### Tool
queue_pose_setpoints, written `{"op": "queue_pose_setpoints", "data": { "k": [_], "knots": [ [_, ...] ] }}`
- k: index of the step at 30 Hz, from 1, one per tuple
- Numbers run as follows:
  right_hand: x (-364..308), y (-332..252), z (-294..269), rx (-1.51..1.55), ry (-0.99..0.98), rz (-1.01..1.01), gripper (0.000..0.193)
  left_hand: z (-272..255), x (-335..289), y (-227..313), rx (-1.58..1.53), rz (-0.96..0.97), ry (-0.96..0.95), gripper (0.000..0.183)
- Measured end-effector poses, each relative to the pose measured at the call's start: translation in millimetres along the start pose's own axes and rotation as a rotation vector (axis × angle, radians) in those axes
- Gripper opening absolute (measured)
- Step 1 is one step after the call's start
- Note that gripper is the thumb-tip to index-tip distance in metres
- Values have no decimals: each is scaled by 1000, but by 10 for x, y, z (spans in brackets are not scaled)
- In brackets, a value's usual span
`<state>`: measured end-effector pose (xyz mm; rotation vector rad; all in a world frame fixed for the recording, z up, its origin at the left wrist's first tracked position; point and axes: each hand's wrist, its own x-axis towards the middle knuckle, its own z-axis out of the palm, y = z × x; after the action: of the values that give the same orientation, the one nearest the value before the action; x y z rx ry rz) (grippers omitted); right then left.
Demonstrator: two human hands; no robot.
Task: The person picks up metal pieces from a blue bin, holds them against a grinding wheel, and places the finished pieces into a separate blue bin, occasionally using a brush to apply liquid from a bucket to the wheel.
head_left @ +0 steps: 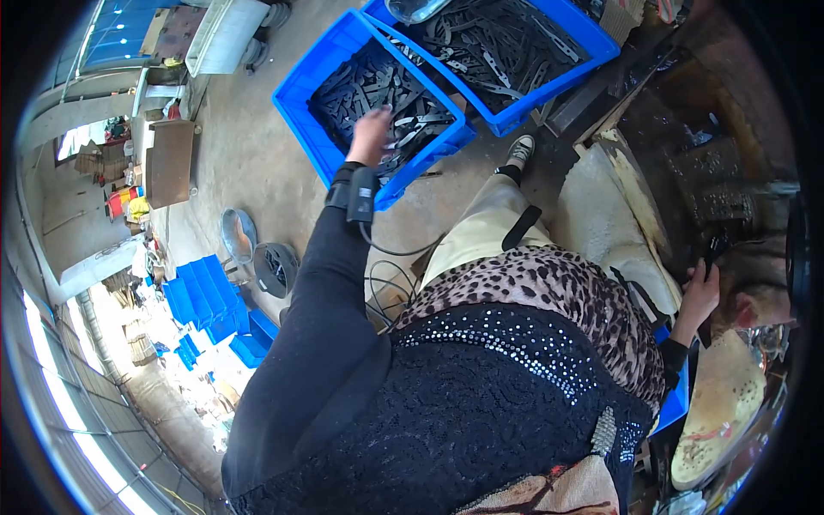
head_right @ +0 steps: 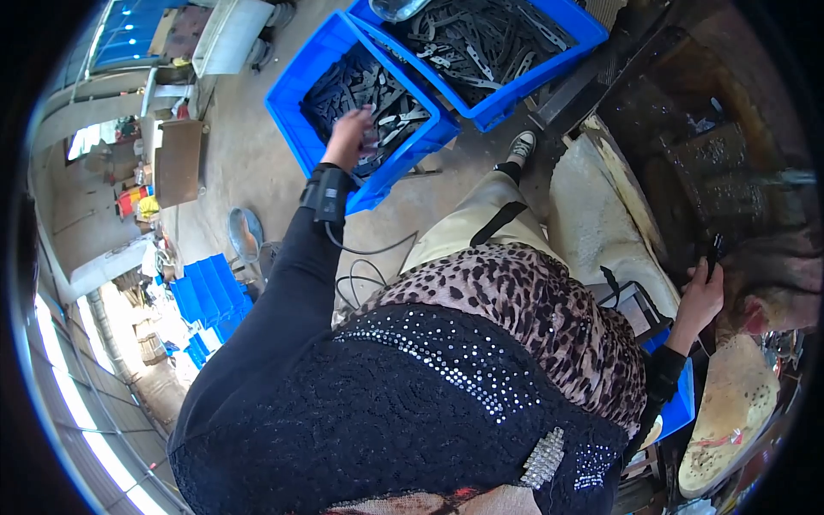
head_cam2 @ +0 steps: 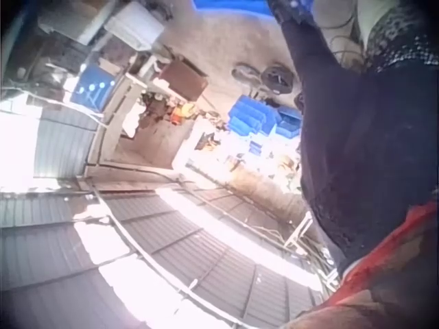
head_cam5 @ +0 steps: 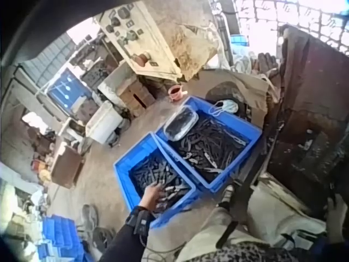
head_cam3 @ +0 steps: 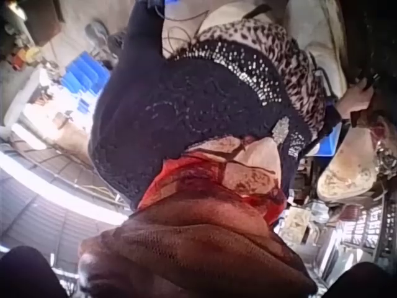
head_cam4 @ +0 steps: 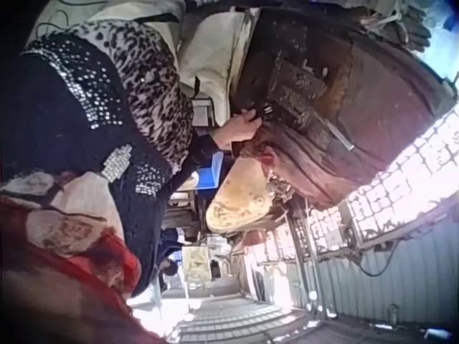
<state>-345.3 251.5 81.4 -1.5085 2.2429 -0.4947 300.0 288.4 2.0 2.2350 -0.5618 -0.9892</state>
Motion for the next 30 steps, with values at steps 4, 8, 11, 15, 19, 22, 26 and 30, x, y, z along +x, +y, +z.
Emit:
{"op": "queue_pose_setpoints", "data": {
  "k": [4,8,11,15,19,22,26,30],
  "knots": [
    [21,51,4,-15,-5,0,29,-657,19,120,-410,9,160,29],
    [26,36,11,-18,-1,14,32,-925,119,-125,-313,31,288,17],
    [48,82,27,-18,8,9,31,-871,116,-385,-197,44,199,14],
    [35,40,24,-16,4,13,33,-749,108,-629,-3,1,-9,14],
    [47,58,17,-17,-23,28,34,-649,78,-709,520,8,-57,19],
    [47,79,29,-12,-34,33,34,-460,-5,-816,754,70,23,22],
    [43,41,19,-33,-15,7,33,-30,-100,-865,807,249,139,21],
    [33,-5,18,-68,17,-17,32,-43,43,-622,1159,403,-70,23]
  ]
}}
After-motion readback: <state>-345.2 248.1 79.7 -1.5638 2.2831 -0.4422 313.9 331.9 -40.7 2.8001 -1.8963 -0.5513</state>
